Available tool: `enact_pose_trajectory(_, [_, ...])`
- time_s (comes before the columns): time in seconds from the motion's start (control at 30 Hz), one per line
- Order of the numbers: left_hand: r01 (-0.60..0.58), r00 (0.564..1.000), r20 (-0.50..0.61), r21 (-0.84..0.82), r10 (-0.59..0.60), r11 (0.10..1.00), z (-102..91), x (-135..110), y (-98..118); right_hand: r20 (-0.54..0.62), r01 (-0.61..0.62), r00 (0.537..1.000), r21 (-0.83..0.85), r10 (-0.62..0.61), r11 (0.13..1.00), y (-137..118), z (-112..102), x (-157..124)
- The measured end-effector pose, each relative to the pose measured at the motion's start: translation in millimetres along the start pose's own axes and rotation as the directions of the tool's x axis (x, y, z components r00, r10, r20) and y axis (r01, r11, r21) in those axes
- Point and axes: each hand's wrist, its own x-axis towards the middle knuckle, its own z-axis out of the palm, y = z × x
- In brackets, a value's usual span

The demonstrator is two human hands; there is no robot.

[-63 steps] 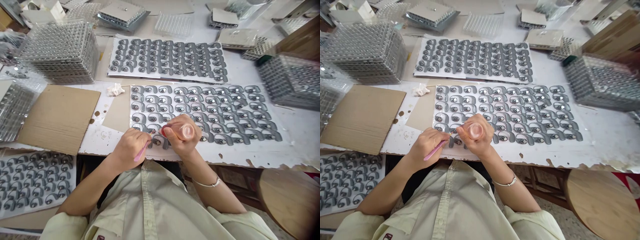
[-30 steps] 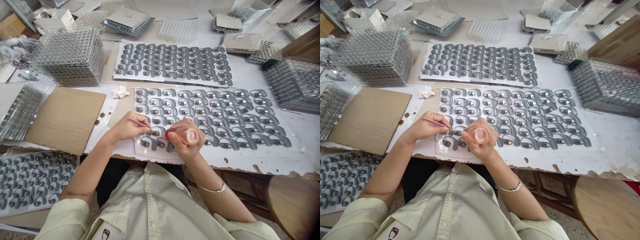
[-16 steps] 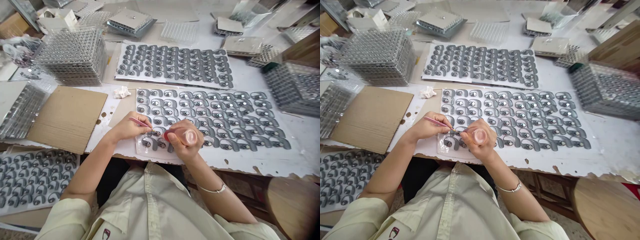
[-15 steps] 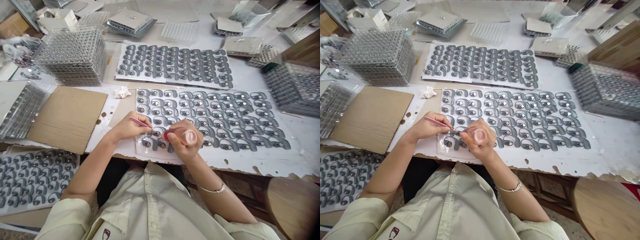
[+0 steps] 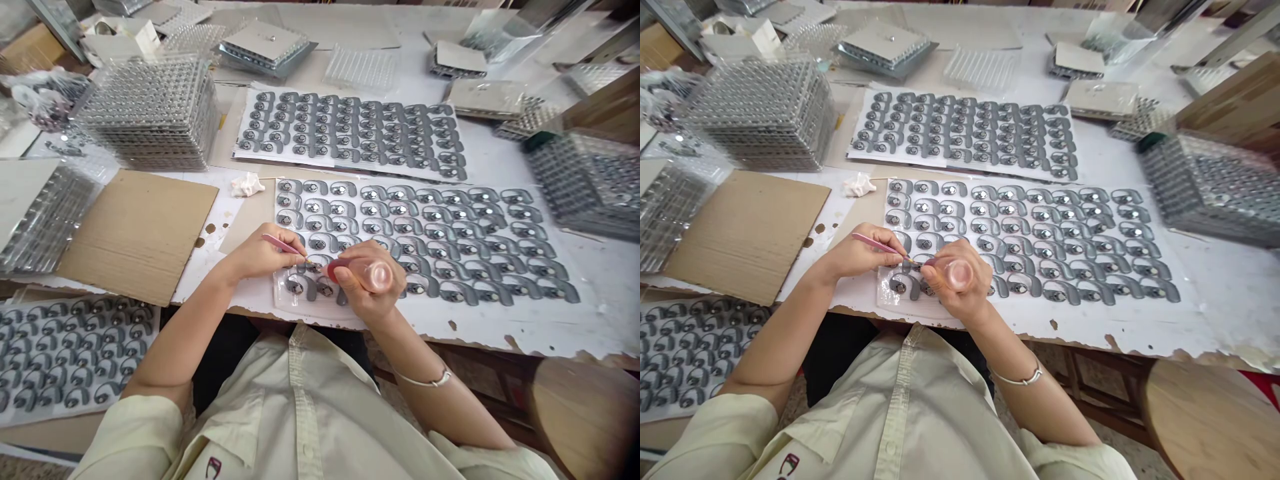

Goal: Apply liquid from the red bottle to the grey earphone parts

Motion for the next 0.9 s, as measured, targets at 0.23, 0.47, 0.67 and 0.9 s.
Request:
enact_pose_trajectory(0.23, [0.045, 0.999, -0.002, 0.0, -0.045, 0.999, -0.9, -1.6, 3.1, -0.021, -0.019, 1.0, 0.016, 0.02, 1.0, 3.9, -3.9, -0.8])
enact_pose_trajectory(0.47, [0.051, 0.999, 0.002, -0.006, -0.051, 0.999, -0.1, -1.0, 2.8, -0.014, -0.04, 0.999, 0.002, 0.04, 0.999, 3.6, -6.3, 0.0])
enact_pose_trajectory(0.67, [0.047, 0.999, 0.013, -0.007, -0.047, 0.999, -1.5, -2.0, 2.6, -0.041, -0.045, 0.998, 0.028, 0.046, 0.999, 4.6, -7.5, 0.0])
enact_pose_trajectory(0.9, [0.03, 0.999, 0.014, 0.008, -0.03, 1.0, -0.3, -1.6, -0.6, -0.23, -0.165, 0.956, 0.081, 0.18, 0.983, 9.2, -8.3, -3.3])
